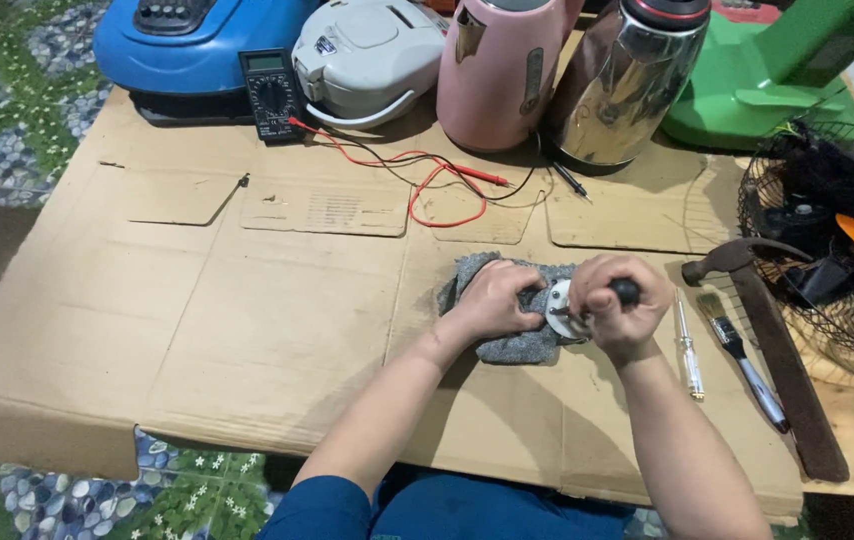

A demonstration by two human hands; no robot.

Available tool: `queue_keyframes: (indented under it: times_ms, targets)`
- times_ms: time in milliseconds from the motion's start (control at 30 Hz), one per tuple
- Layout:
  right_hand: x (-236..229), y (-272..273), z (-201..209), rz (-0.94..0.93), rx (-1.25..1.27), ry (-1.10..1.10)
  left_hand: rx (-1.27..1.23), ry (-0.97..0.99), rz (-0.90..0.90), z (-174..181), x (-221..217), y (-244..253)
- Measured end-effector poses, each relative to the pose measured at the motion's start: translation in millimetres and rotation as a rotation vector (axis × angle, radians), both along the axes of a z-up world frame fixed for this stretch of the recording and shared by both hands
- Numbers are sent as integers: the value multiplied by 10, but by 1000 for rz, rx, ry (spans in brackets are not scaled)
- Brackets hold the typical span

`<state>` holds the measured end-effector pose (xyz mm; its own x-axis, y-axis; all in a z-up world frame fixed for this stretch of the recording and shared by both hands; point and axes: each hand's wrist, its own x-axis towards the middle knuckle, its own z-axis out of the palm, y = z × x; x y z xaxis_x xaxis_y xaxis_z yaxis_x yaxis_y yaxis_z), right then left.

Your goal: The person uses a screwdriver to adjust a small white electrical component resting on a cloth. They then use a multimeter to test the component's terminals.

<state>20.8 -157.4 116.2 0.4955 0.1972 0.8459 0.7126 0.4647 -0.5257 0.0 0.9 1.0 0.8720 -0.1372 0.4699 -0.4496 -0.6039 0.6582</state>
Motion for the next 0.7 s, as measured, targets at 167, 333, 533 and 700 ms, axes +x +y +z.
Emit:
queue_keyframes:
  times_ms: [167,333,533,700]
  targets:
    - [115,13,-166,-199,105,122,-26,-33,-23,-18,-2,4]
    - [93,7,-330,-365,183,154,-20,-30,-35,-24,3,8]
    - [-90,33,-297,-545,297,165,5,1,-20,38,-12,-3]
    - [-46,-37,-267,-438,288,111,-3,16,-19,93,-35,11]
